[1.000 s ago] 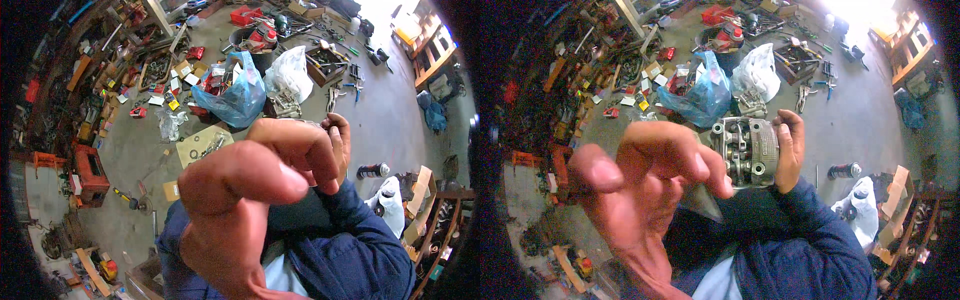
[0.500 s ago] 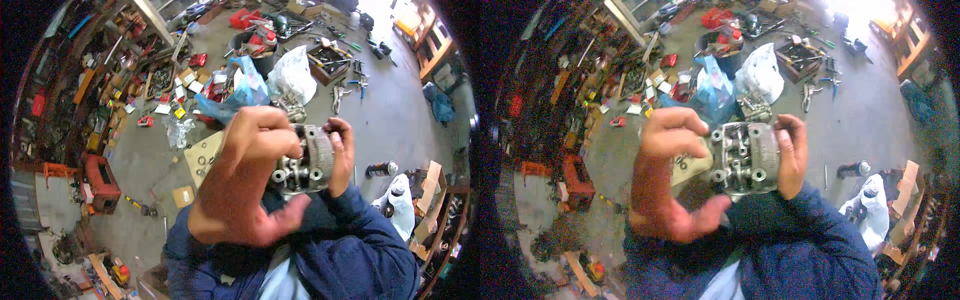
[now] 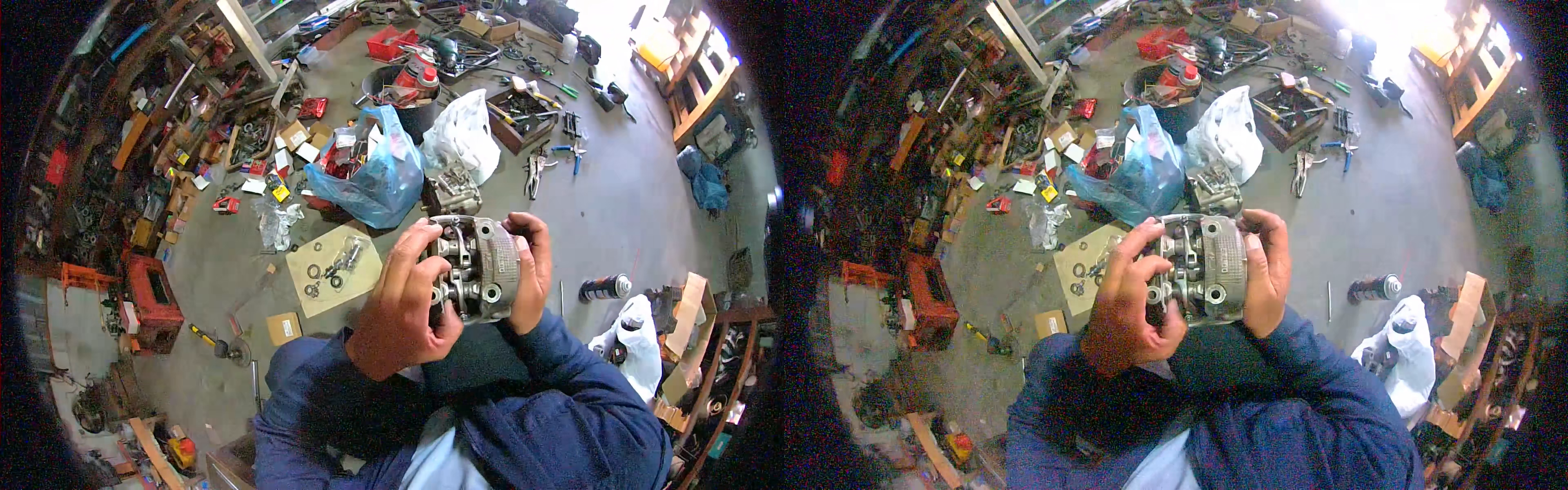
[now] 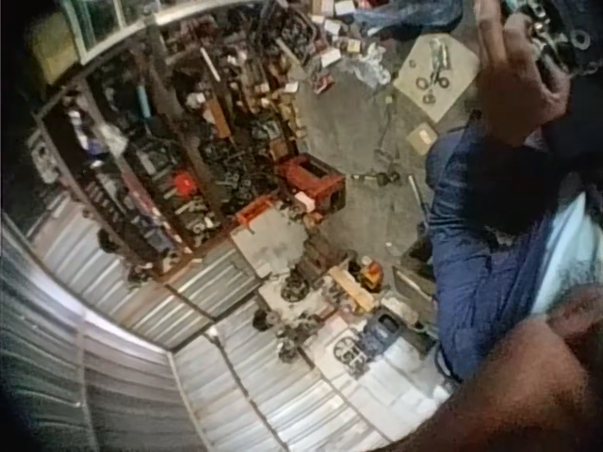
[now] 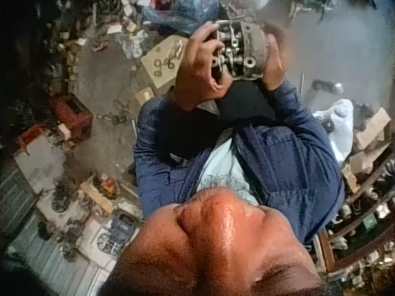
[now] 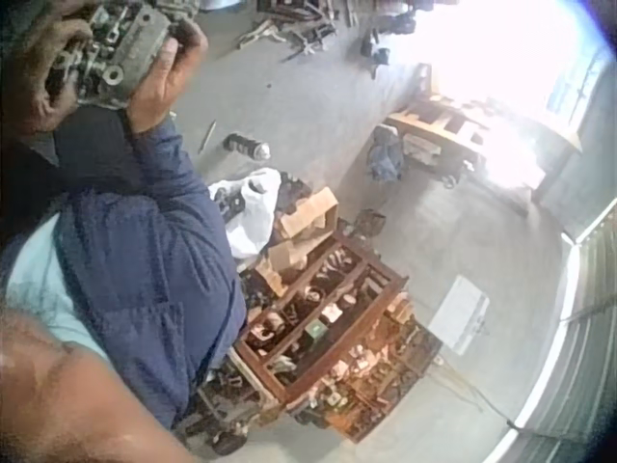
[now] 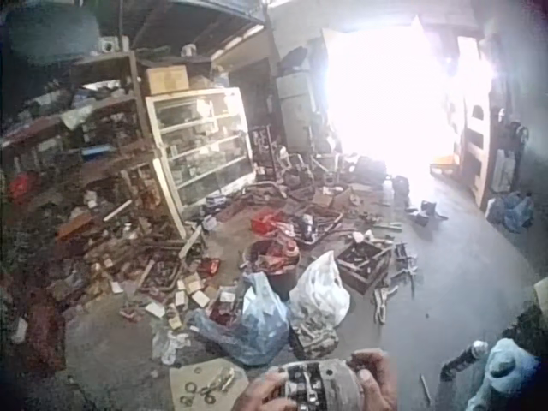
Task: The person handles a motorcycle engine cylinder head while seated, inserting components and checking the fit of the rocker arms and valves.
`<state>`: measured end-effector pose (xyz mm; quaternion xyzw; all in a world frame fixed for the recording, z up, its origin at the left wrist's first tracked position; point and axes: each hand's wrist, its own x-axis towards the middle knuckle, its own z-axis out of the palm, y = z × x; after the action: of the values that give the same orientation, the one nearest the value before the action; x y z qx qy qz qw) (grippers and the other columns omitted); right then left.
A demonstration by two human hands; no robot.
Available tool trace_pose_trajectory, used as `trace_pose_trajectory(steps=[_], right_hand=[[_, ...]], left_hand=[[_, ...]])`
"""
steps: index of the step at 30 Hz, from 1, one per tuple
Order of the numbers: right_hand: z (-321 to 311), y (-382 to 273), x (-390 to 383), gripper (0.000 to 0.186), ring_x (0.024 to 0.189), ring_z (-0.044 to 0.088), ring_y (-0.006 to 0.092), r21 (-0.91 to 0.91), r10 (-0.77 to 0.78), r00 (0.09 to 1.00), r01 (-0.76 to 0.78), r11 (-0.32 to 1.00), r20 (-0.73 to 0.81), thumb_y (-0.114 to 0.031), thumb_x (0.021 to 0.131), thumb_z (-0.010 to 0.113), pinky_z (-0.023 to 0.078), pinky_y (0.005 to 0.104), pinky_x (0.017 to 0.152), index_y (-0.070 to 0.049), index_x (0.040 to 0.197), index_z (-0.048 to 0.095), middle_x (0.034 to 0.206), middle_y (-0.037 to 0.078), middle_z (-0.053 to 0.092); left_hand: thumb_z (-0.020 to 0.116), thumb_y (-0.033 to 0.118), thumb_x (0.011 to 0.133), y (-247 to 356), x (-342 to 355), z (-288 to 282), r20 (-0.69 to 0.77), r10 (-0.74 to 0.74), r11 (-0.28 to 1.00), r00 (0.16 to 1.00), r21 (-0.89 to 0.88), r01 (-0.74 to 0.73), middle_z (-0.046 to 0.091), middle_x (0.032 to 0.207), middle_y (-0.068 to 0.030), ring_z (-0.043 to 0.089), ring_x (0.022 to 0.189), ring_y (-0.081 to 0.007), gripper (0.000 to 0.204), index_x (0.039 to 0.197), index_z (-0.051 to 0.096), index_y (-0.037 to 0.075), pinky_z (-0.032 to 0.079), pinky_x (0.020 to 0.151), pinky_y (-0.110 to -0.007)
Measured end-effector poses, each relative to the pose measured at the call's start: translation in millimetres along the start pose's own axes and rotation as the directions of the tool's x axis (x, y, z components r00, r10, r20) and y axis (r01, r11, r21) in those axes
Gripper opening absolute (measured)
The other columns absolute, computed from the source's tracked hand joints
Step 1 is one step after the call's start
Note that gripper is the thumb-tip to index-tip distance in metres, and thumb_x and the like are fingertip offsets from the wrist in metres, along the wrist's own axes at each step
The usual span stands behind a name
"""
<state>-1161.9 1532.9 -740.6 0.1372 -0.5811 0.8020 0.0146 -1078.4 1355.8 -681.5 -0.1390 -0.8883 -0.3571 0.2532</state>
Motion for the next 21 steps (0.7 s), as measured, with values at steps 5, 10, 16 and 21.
trace_pose_trajectory(steps=[5, 10, 16, 21], right_hand=[[-1, 2, 1, 0.033, 0.119, 0.055, 0.0186, -0.018, -0.009, 1.0, 0.01, 1.0, 0.002, -0.015, 0.108, 0.049, 0.042, 0.0328, 0.108, 0.0, 0.137, 0.053, 0.125, 0.01, 0.058], [-2, 1, -1, 0.032, 0.118, 0.055, 0.0184, -0.025, 0.008, 1.0, -0.007, 1.0, 0.027, -0.015, 0.107, 0.047, 0.043, 0.0328, 0.107, 0.001, 0.134, 0.053, 0.124, 0.01, 0.058], [3, -3, 0, 0.03, 0.117, 0.055, 0.0182, -0.044, -0.008, 1.0, 0.01, 0.999, 0.029, -0.014, 0.107, 0.046, 0.043, 0.0325, 0.106, 0.001, 0.132, 0.053, 0.123, 0.01, 0.058], [3, -4, -1, 0.029, 0.116, 0.055, 0.0181, -0.074, -0.031, 0.999, 0.031, 0.997, 0.012, -0.013, 0.107, 0.046, 0.044, 0.0325, 0.106, 0.001, 0.131, 0.054, 0.121, 0.01, 0.058]], left_hand=[[0.068, 0.001, 0.073, 7, 3, -5, 0.006, -0.072, 0.996, 0.997, -0.058, 0.072, 0.05, 0.14, -0.0307, 0.048, 0.139, -0.0524, 0.043, 0.113, 0.053, -0.002, 0.039, 0.119, -0.056], [0.07, -0.001, 0.071, 10, 3, -4, -0.036, -0.097, 0.991, 0.995, -0.101, 0.093, 0.053, 0.137, -0.0283, 0.052, 0.136, -0.0494, 0.046, 0.113, 0.051, 0.001, 0.041, 0.117, -0.054], [0.071, -0.007, 0.07, 11, 2, -5, -0.034, -0.102, 0.987, 0.994, -0.125, 0.097, 0.052, 0.133, -0.027, 0.052, 0.134, -0.0486, 0.053, 0.118, 0.049, 0.001, 0.041, 0.116, -0.052], [0.071, -0.008, 0.07, 11, 2, -4, -0.047, -0.083, 0.99, 0.995, -0.12, 0.076, 0.052, 0.133, -0.0267, 0.053, 0.133, -0.0477, 0.056, 0.119, 0.047, 0.001, 0.041, 0.116, -0.052]])
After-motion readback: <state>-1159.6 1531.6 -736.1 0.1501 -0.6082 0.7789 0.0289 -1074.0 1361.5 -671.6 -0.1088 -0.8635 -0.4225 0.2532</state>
